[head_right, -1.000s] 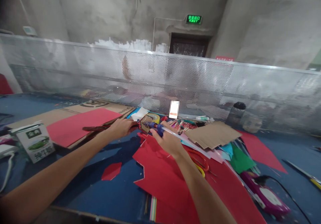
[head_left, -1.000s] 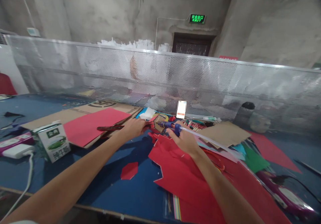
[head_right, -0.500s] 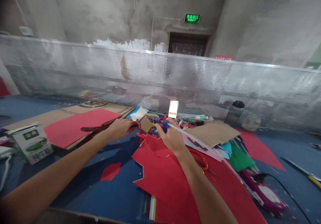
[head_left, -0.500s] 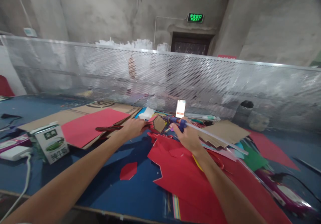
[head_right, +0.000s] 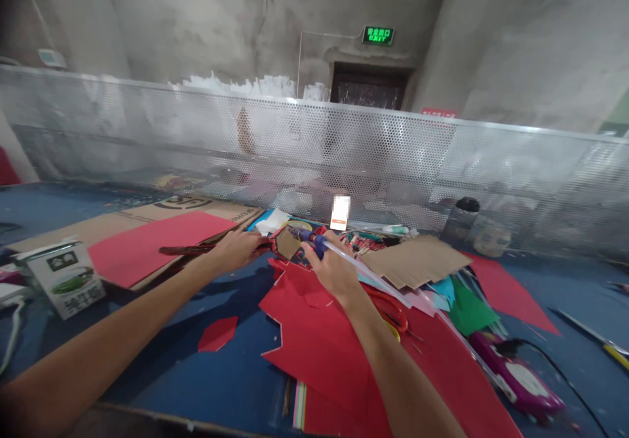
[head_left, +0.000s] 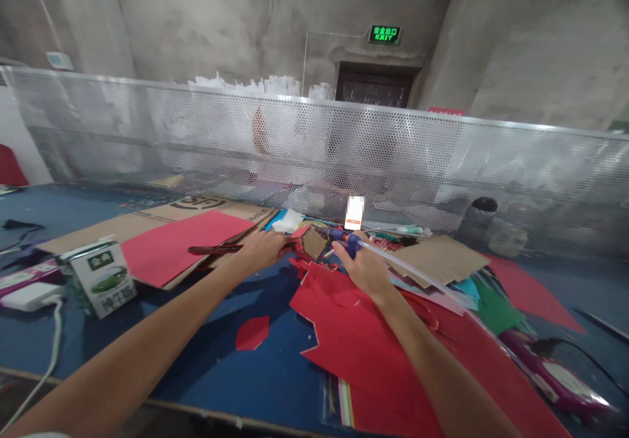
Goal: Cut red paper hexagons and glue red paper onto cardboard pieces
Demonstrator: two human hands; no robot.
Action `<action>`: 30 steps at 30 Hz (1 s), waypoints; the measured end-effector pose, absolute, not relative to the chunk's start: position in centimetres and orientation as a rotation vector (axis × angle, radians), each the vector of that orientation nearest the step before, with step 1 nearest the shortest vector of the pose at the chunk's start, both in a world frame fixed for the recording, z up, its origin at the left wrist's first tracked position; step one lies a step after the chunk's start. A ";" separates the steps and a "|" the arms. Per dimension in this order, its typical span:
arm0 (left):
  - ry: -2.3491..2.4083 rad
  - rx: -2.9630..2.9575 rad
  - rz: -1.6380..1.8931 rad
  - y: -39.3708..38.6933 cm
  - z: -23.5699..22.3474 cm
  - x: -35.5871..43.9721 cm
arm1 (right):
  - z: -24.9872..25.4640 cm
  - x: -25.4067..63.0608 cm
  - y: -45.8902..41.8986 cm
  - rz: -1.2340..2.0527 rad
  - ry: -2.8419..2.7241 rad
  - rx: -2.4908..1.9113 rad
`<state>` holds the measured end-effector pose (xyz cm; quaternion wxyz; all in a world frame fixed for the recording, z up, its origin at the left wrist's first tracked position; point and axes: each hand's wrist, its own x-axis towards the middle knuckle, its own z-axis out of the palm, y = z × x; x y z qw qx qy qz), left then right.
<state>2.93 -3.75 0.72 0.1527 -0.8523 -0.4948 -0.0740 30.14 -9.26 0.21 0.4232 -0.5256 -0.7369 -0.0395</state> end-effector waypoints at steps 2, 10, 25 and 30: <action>-1.420 -2.443 -0.209 -3.8 0.8 3.0 | 0.1 30.1 -9.2 -0.111 -1.849 -1.317; -1.449 -2.424 -0.188 -3.4 0.4 2.7 | -0.2 30.0 -9.2 -0.095 -1.930 -1.199; -1.440 -2.453 -0.218 -3.3 0.5 2.8 | 0.5 30.8 -9.4 0.130 -1.795 -1.116; -1.445 -2.459 -0.215 -3.4 0.6 2.8 | 0.2 30.6 -9.2 0.119 -1.818 -1.154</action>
